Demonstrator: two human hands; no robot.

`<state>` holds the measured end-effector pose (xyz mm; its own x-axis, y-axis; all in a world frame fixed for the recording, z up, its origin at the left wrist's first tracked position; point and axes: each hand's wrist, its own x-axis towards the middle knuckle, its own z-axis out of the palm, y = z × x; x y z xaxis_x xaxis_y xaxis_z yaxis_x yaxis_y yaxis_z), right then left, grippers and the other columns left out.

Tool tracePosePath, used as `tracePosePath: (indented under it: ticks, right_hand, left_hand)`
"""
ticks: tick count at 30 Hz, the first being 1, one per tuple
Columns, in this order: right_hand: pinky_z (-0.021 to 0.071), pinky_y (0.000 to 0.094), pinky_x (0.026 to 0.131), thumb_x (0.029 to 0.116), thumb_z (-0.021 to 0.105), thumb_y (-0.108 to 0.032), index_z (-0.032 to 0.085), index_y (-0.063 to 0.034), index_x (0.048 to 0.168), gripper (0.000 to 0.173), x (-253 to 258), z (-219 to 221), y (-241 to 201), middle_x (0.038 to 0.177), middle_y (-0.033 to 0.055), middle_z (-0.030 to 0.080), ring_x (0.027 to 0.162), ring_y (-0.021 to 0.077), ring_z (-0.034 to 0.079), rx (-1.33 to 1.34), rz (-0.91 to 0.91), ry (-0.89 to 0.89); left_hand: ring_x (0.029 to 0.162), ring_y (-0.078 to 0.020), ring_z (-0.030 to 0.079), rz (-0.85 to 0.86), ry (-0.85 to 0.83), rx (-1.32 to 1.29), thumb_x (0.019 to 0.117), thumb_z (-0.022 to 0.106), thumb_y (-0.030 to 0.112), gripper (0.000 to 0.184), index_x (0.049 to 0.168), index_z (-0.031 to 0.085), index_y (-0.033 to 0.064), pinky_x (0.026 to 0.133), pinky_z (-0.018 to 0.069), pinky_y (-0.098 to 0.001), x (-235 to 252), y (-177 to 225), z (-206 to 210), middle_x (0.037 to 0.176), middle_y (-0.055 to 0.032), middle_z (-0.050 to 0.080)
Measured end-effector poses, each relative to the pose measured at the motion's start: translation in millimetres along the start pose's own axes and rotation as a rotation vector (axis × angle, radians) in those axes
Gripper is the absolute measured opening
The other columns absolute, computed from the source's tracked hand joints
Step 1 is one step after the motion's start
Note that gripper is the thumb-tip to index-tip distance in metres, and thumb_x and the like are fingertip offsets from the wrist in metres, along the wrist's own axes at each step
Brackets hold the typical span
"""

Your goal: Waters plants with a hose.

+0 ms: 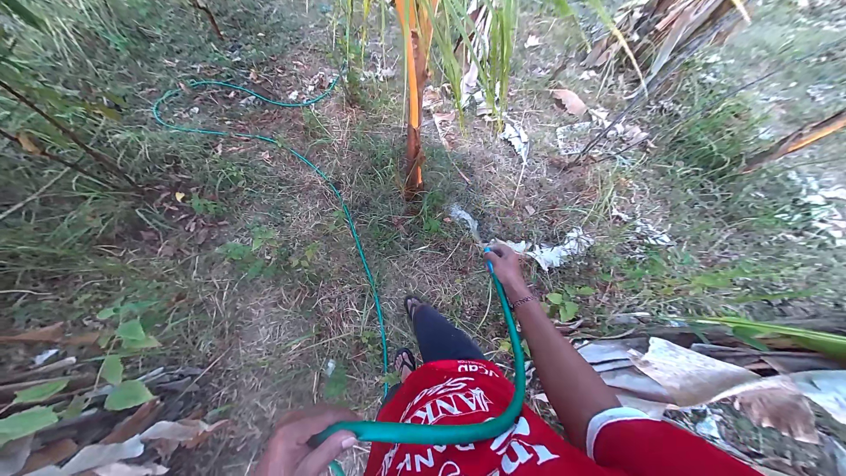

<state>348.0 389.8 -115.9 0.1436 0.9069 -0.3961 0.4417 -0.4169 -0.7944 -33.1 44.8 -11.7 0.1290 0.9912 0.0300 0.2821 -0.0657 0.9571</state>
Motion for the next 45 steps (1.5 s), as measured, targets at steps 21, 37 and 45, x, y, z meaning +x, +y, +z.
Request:
tracePosePath:
  ticks: [21,37,45]
  right_hand:
    - [0.0542,0.0378,0.065,0.1024,0.061,-0.019,0.063,-0.007,0.127,0.027,159,156,-142,0.09,0.0127,0.066,0.066,0.0185,0.061,-0.048,-0.14,-0.137]
    - [0.0576,0.0462,0.068,0.1037,0.057,-0.021,0.059,-0.0024,0.134,0.036,317,304,-250,0.105,0.0206,0.066,0.073,0.0255,0.065,-0.19,-0.146,-0.184]
    - [0.0535,0.0396,0.054,0.1027,0.057,-0.021,0.058,-0.0041,0.135,0.036,433,540,-395,0.088,0.0141,0.065,0.059,0.0189,0.058,-0.118,-0.318,-0.362]
  left_hand:
    - [0.075,-0.0093,0.071,-0.114,0.218,-0.027,0.1001,0.065,0.042,0.031,0.104,0.079,0.0154,0.069,0.0613,-0.0299,98,-51,-84,0.089,0.0003,0.077]
    - [0.068,-0.0015,0.065,-0.143,0.303,-0.005,0.0992,0.063,0.049,0.034,0.097,0.079,0.019,0.064,0.0571,-0.0244,289,-133,-258,0.08,0.0069,0.073]
    - [0.069,-0.0018,0.065,-0.009,0.298,-0.062,0.1009,0.064,0.04,0.032,0.097,0.078,0.011,0.065,0.0558,-0.0225,419,-274,-455,0.079,0.0021,0.073]
